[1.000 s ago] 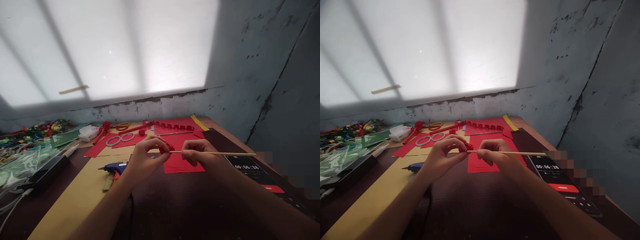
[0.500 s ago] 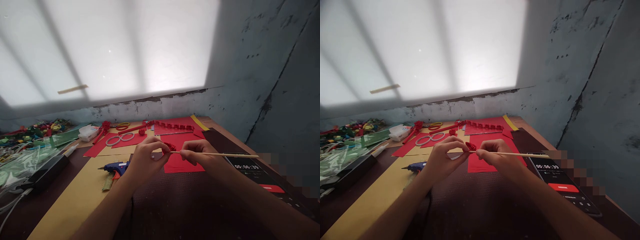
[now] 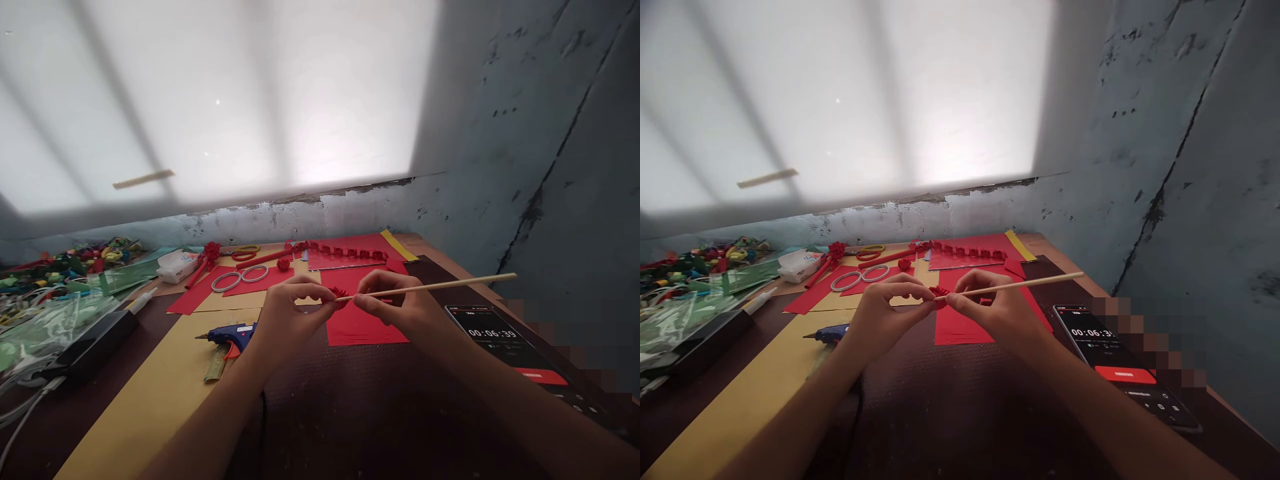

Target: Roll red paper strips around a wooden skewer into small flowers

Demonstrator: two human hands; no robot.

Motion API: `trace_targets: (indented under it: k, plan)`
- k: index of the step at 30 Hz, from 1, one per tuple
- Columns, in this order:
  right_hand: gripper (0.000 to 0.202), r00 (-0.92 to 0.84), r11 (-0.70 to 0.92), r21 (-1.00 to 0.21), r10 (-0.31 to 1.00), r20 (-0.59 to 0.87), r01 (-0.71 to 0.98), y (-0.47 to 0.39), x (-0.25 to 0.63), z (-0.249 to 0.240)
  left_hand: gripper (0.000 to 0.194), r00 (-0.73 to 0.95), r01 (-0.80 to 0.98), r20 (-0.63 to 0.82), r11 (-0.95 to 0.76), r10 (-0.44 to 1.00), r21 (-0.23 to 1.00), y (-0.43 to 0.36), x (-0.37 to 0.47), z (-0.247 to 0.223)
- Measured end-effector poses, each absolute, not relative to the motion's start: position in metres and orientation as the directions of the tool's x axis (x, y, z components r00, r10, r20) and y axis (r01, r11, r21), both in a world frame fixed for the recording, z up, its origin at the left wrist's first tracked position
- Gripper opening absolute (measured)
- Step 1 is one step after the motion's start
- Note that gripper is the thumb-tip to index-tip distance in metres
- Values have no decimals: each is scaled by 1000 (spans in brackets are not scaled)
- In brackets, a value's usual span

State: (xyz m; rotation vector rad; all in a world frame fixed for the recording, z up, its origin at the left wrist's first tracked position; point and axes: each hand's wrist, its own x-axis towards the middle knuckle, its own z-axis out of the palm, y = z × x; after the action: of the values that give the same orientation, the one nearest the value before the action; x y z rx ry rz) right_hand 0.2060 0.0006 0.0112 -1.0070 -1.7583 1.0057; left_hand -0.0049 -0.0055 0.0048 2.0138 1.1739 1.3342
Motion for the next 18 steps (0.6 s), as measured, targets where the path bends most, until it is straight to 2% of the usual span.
trace_targets:
  k: [3,5,10,14,18]
  plan:
    - [39,-268,405,-892,899,347,200,3,205,5,12,133,359,478,-492,868,793,-5,-6,7]
    - [52,-300,405,-905,886,353,130,5,204,0,15,146,282,404,-430,903,858,-4,-6,8]
    - [45,-403,300,-953,867,293,-48,3,198,-2,19,238,74,225,-249,945,966,-6,-3,7]
    - [37,-420,305,-949,854,308,-75,0,196,1,19,247,1,164,-170,955,986,-7,-4,7]
    - [33,-436,253,-964,861,262,-80,0,196,0,19,254,-67,133,-120,958,991,-4,-5,6]
